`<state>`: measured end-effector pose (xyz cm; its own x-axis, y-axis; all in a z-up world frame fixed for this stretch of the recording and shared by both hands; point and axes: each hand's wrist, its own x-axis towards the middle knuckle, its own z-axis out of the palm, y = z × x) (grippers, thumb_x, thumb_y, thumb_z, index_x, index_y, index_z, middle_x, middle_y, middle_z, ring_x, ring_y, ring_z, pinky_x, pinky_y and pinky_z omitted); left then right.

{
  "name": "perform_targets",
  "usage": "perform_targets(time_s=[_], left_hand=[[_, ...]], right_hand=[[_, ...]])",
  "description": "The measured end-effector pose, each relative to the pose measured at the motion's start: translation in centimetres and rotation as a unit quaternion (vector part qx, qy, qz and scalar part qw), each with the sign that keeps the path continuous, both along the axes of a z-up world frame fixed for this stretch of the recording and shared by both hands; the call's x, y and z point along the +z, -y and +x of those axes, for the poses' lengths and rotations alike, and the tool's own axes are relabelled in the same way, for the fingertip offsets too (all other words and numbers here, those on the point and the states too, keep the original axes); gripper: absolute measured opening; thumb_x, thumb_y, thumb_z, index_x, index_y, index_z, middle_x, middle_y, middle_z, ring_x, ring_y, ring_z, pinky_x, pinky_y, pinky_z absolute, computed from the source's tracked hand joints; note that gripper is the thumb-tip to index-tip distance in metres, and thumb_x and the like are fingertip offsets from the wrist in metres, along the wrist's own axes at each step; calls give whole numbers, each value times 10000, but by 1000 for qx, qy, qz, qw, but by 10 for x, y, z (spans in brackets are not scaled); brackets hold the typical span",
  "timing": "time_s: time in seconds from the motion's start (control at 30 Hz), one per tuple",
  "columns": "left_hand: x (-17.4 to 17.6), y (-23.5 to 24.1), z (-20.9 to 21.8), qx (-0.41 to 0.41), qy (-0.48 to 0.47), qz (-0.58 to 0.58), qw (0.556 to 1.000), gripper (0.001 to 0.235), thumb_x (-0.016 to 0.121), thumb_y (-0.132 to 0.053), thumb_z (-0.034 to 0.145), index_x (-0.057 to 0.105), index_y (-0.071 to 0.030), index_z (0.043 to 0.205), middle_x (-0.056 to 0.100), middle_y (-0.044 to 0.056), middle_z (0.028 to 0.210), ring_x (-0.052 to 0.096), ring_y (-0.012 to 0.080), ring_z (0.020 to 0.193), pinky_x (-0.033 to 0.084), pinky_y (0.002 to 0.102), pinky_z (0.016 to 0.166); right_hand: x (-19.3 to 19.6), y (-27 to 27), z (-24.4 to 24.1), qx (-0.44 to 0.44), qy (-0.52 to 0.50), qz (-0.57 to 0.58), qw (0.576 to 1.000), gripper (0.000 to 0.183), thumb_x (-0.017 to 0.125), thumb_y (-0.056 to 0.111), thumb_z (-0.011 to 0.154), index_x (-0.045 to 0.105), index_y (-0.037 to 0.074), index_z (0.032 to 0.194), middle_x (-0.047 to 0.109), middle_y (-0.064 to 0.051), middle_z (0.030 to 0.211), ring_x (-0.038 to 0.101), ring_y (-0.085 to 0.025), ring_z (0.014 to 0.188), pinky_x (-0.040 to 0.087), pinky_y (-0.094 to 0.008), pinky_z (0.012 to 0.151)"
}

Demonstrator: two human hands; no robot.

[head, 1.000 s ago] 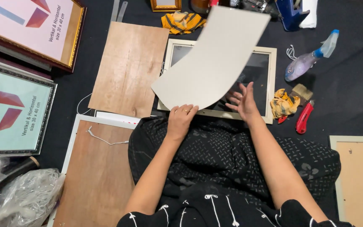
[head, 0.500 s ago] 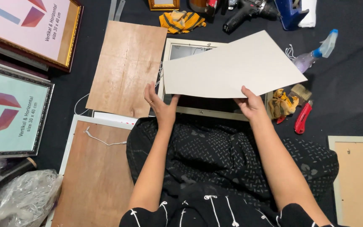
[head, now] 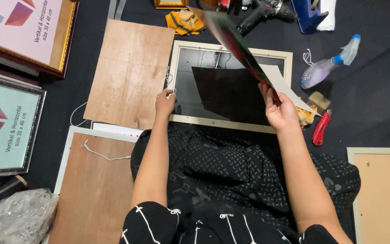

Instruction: The person cleans the glass of a picture frame, inserts a white mat and a wooden backing board, and then thoroughly wipes the edges of the frame with a cloth.

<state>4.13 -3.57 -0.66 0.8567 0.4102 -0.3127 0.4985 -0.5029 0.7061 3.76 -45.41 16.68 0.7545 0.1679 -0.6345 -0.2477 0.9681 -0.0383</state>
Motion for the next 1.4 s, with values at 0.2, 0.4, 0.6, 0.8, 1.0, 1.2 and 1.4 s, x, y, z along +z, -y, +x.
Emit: perform_targets(time_s=[0.2, 0.4, 0.6, 0.8, 1.0, 1.2, 1.4], left_hand=[[52, 5, 10, -109, -32, 191, 975, 629, 735, -221, 927, 468, -174, 1495, 376, 186, 1504, 494, 429, 1287, 523, 582, 984], [40, 2, 27, -118, 55, 186, 974, 634, 759, -224, 926, 488, -55, 1473, 529, 222, 1345, 589, 455, 1160, 541, 565, 963], [-5, -8, 39, -117, 73, 178, 974, 220, 674, -239, 976, 606, -61, 1086, 602, 159, 1034, 674, 422, 969, 562, 504, 877], [41, -30, 36, 202, -60, -16, 977, 125, 598, -468, 989, 634, -362, 1046, 731, -165, 815, 741, 47, 726, 552, 313, 792], [-23, -79, 17, 435, 145, -118, 881, 669, 706, -199, 958, 289, -50, 1459, 572, 315, 1319, 635, 414, 1242, 555, 495, 1024], [14, -48, 30, 247, 77, -198, 946, 465, 639, -234, 991, 535, -44, 1403, 588, 214, 1307, 575, 324, 1269, 481, 437, 1060], [7, 6, -32, 99, -123, -127, 979, 736, 685, -561, 925, 431, -179, 1500, 516, 247, 1443, 608, 365, 1247, 576, 527, 925]], right_hand=[[42, -20, -15, 8, 23, -136, 990, 316, 654, -38, 932, 530, -143, 1203, 623, -324, 1210, 721, -399, 1096, 680, -386, 953], [-3, -8, -25, 8, 53, -278, 959, 352, 696, 103, 959, 590, -23, 1270, 684, -199, 1263, 757, -303, 1097, 684, -366, 986], [-61, -4, -31, 47, 43, -321, 945, 370, 700, 186, 970, 614, 49, 1304, 697, -172, 1296, 736, -313, 1126, 657, -406, 1006], [-97, -1, -27, 49, 37, -322, 945, 375, 720, 151, 950, 628, 86, 1307, 715, -138, 1275, 730, -326, 1113, 653, -451, 981], [-108, -11, -27, 76, 45, -321, 943, 381, 725, 185, 957, 625, 129, 1320, 702, -124, 1302, 715, -313, 1140, 638, -471, 986], [-122, -56, -42, 152, 17, -341, 928, 432, 663, 239, 1016, 534, 100, 1405, 617, -124, 1418, 657, -285, 1224, 598, -448, 1017], [-104, -72, -55, 158, 2, -261, 952, 463, 622, 288, 1040, 510, 61, 1427, 537, -139, 1495, 581, -303, 1323, 538, -434, 1110]])
